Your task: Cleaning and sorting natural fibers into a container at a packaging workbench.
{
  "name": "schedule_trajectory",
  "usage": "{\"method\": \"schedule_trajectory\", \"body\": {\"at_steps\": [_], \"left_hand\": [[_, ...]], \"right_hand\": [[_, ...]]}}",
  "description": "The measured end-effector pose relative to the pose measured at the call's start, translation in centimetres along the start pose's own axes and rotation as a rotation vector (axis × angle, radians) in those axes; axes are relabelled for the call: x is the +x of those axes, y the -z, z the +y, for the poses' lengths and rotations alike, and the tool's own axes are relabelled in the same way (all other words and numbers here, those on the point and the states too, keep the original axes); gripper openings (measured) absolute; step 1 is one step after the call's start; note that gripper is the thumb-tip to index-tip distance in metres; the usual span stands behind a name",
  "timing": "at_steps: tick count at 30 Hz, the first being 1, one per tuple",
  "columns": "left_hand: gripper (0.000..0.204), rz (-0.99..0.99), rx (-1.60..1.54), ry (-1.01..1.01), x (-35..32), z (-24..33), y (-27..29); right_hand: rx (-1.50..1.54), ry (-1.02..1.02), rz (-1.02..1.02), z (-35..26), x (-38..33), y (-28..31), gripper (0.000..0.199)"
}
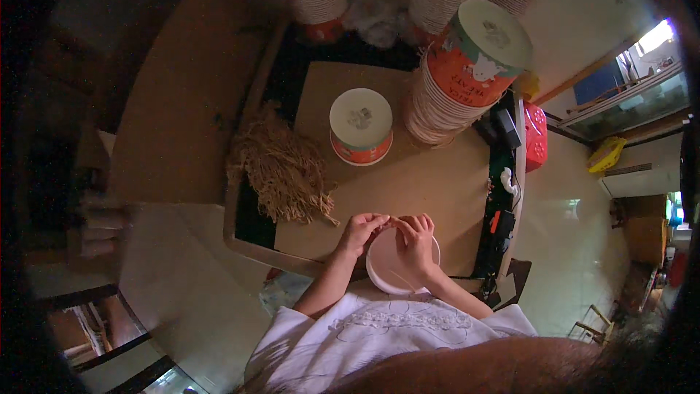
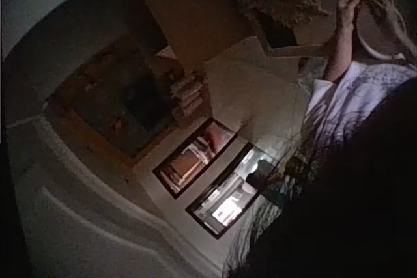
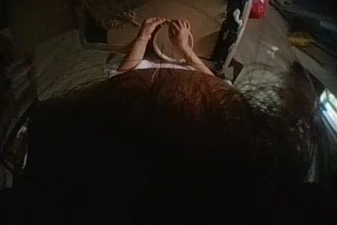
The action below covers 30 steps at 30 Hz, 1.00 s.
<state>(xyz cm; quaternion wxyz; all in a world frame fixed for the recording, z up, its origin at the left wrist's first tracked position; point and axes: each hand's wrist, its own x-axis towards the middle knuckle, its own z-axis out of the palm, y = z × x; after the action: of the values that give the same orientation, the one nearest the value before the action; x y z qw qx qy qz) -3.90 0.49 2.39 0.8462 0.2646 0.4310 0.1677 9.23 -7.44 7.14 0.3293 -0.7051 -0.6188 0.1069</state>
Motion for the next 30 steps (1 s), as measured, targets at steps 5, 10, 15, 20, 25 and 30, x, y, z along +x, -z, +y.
{"method": "schedule_trajectory", "body": {"at_steps": [5, 10, 15, 20, 25, 30], "left_hand": [[0.012, 0.039, 0.12, -0.145, 0.0, -0.4, -0.3], [0.013, 0.052, 0.285, -0.229, 0.2, -0.6, 0.2], [0.013, 0.04, 0.411, -0.285, -0.3, -0.2, 0.2], [0.015, 0.086, 0.319, -0.317, -0.6, 0.3, 0.0], [0.014, 0.097, 0.541, -0.406, -1.4, 1.0, -0.8], [0.013, 0.17, 0.623, -0.427, -2.0, 1.4, -1.6]], "right_hand": [[-0.016, 0.003, -0.036, 0.1, 0.1, 0.2, 0.027], [0.381, -0.264, -0.268, 2.4, 2.2, 0.1, 0.015], [0.45, -0.27, -0.392, 3.7, 3.3, -0.8, 0.008], [0.448, -0.362, -0.469, 3.0, 3.7, -0.4, 0.009], [0.42, -0.394, -0.464, 3.2, 3.6, -0.7, 0.01], [0.403, -0.372, -0.44, 3.2, 3.6, -0.8, 0.009]]}}
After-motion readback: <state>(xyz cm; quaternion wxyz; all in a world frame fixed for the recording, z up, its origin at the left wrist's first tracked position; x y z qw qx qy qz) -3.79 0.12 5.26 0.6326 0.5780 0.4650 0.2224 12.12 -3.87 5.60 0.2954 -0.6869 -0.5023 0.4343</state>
